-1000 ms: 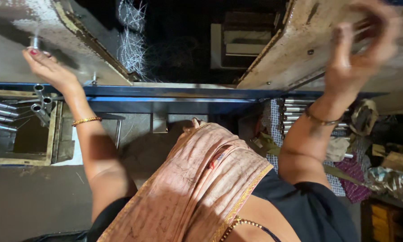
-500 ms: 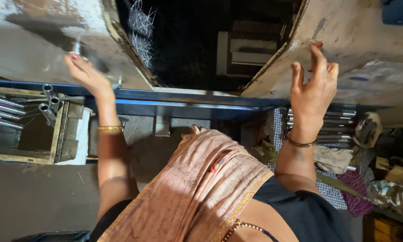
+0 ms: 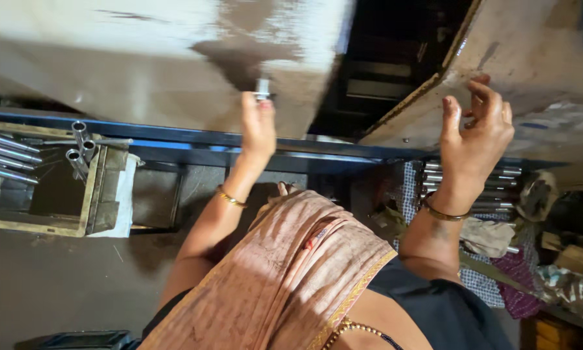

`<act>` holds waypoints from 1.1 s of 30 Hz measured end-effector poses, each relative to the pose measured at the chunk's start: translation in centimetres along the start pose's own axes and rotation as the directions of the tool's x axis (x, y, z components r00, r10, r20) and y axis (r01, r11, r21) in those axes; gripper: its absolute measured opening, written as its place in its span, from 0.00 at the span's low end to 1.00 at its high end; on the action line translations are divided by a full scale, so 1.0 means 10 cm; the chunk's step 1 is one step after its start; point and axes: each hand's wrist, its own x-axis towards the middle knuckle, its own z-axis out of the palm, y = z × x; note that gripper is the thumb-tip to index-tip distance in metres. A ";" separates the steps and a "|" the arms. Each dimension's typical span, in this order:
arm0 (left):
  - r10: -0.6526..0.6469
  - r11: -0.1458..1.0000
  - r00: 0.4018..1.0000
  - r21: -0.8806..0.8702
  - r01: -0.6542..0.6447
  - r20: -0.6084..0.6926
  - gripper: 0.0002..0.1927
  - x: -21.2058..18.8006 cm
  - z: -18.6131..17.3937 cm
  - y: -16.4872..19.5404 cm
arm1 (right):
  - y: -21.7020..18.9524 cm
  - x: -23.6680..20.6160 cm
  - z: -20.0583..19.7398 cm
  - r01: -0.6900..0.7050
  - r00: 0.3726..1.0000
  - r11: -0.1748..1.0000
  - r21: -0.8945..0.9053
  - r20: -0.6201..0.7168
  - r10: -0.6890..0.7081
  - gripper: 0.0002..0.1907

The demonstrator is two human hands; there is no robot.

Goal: The person retrieves metal rods from a tray, places them on a cloth-covered surface, and wipes them with a cloth. They then use a small yellow abrasive pad to rub the surface of a rod before placing it back with others.

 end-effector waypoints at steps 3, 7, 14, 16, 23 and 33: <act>0.014 0.999 0.989 0.027 -0.018 0.150 0.10 -0.09 0.37 0.07 | 0.05 -0.02 0.00 0.110 0.994 0.993 -0.043 -0.007 -0.111 0.16; -0.010 1.000 0.956 -0.012 0.014 0.292 0.15 -0.12 0.92 0.08 | 0.19 -0.10 0.01 0.027 0.999 0.969 0.245 -0.031 -0.020 0.22; 0.120 0.992 0.925 -0.087 -0.094 0.362 0.16 -0.23 1.68 0.02 | 0.41 -0.38 0.07 0.034 0.999 0.915 0.403 -0.027 -0.026 0.22; 0.164 0.986 0.922 -0.070 -0.149 0.352 0.21 -0.21 1.77 -0.01 | 0.44 -0.40 0.12 0.036 0.999 0.895 0.444 -0.023 -0.028 0.22; 0.048 0.988 0.845 -0.149 0.038 0.533 0.24 -0.20 1.36 0.08 | 0.04 -0.22 0.48 0.085 0.996 0.698 0.711 -0.072 -0.048 0.27; -0.154 -0.243 0.902 -0.900 0.362 0.404 0.49 -0.43 -1.28 1.11 | -1.56 -0.59 1.25 -0.550 0.819 -0.320 0.772 0.422 -0.389 0.48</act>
